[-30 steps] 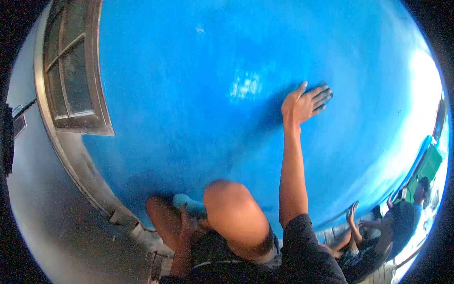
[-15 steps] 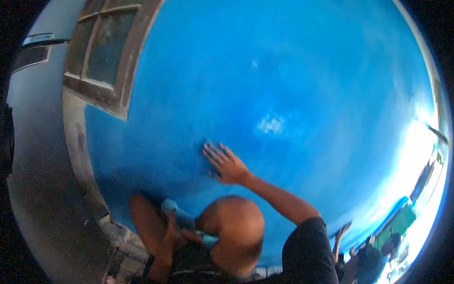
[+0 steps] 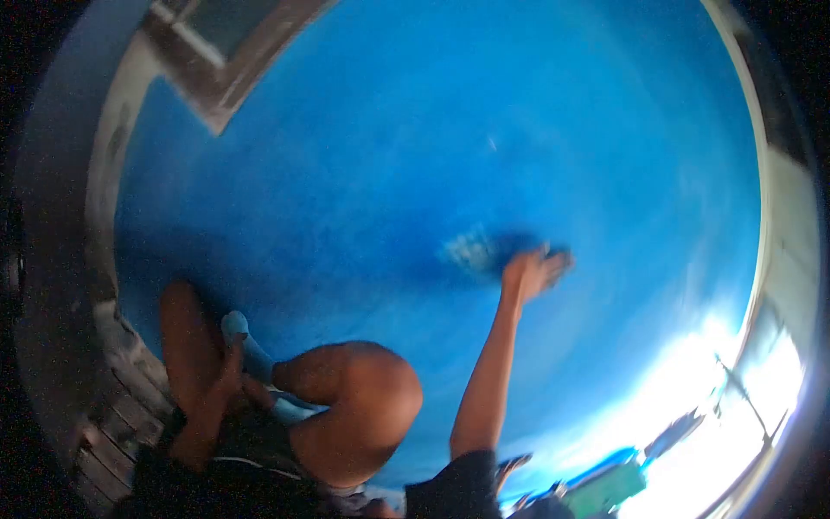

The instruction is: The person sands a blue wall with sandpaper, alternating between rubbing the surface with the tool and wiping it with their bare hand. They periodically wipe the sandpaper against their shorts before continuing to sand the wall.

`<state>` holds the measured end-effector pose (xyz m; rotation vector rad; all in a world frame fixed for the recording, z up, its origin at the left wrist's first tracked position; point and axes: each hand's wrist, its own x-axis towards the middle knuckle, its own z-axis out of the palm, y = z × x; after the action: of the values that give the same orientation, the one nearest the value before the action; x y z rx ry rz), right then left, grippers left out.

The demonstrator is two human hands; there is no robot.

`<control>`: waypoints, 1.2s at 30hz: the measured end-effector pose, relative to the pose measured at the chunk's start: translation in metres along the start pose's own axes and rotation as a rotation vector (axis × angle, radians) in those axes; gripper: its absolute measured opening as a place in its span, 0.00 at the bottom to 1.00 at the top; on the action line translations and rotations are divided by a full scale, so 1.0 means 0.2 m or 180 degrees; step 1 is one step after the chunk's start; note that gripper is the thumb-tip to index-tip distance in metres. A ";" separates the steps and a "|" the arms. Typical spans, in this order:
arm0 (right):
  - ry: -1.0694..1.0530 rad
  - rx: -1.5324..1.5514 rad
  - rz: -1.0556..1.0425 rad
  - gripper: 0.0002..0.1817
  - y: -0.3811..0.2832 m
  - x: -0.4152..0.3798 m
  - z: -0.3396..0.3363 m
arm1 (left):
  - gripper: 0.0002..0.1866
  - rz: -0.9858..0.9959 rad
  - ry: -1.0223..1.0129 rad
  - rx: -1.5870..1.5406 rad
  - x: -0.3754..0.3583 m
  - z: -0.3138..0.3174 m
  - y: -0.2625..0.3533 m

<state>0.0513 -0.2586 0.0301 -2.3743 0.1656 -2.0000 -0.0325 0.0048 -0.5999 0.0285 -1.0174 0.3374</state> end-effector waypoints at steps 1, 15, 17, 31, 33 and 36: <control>0.0521 0.0498 0.0291 0.31 0.14 0.02 0.21 | 0.50 -0.0983 0.1505 0.1280 0.06 0.11 0.04; -0.0269 0.0643 -0.3079 0.44 -1.01 -0.56 -0.18 | 0.42 -0.1346 0.1176 0.4918 0.25 0.67 0.27; -0.0969 0.0742 -0.3946 0.43 -0.90 -0.96 -0.14 | 0.40 -0.1531 0.2110 0.3867 0.22 0.51 0.20; 0.0216 0.0913 -0.0717 0.38 -0.44 0.21 -0.24 | 0.37 -0.2348 0.3222 0.2934 0.40 0.64 0.28; 0.0345 0.0965 0.0036 0.37 -0.15 -0.01 -0.15 | 0.38 -0.2276 0.3014 0.2996 0.35 0.55 0.27; 0.0190 -0.1089 0.0058 0.37 0.23 -0.28 0.08 | 0.38 -0.2051 0.2650 0.3296 0.27 0.41 0.24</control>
<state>0.0550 -0.3001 -0.0325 -2.4864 0.5730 -2.1880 -0.0876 0.0503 -0.5177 1.0432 0.0999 0.2105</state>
